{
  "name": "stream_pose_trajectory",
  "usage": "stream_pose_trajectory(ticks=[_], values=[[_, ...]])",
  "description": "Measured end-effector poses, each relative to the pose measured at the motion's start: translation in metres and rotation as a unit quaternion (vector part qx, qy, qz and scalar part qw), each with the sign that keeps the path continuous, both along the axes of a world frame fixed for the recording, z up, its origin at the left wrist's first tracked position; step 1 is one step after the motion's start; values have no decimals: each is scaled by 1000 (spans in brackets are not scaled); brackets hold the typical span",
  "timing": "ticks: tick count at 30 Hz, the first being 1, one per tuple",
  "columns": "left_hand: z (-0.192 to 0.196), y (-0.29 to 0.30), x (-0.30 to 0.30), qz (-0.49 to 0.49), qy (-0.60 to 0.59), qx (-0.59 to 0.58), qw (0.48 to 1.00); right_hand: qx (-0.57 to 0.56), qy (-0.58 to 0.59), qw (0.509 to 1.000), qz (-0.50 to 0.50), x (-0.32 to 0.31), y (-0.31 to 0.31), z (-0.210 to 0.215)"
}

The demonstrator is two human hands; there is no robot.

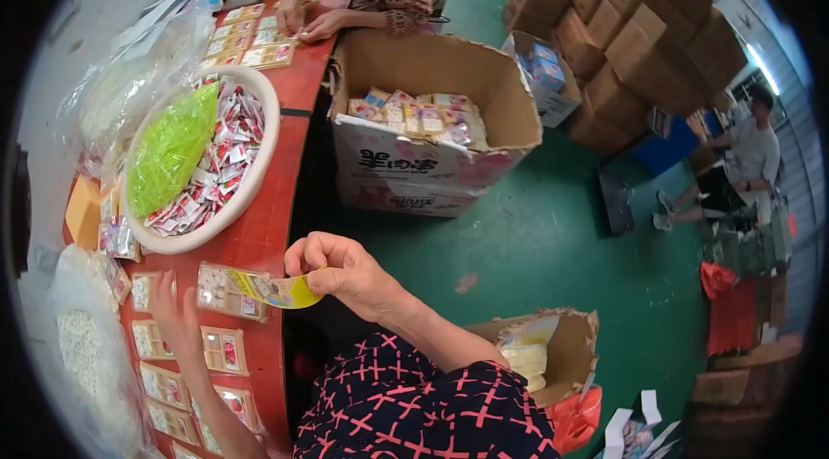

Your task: Packaging small white candies into plastic trays and wrapping them with decorative labels.

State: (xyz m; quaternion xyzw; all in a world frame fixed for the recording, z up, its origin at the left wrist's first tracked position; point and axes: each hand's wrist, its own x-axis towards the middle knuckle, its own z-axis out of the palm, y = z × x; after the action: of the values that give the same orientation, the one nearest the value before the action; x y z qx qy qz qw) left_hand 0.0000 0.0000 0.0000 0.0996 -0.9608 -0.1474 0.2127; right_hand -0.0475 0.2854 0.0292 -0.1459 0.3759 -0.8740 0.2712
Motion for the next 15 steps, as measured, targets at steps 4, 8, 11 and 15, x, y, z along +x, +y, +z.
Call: stream_pose_trajectory(ticks=[4, 8, 11, 15], values=[[31, 42, 19, -45, 127, 179, 975, -43, 6, 997, -66, 22, 5, 5], [37, 93, 38, -158, 161, 320, 920, -38, 29, 994, -95, 39, 23, 9], [34, 114, 46, -186, 156, 262, 934, -39, 33, 994, -99, 45, 40, 8], [41, 134, 46, -242, 202, 284, 906, -29, 27, 991, -124, 46, 59, 11]])
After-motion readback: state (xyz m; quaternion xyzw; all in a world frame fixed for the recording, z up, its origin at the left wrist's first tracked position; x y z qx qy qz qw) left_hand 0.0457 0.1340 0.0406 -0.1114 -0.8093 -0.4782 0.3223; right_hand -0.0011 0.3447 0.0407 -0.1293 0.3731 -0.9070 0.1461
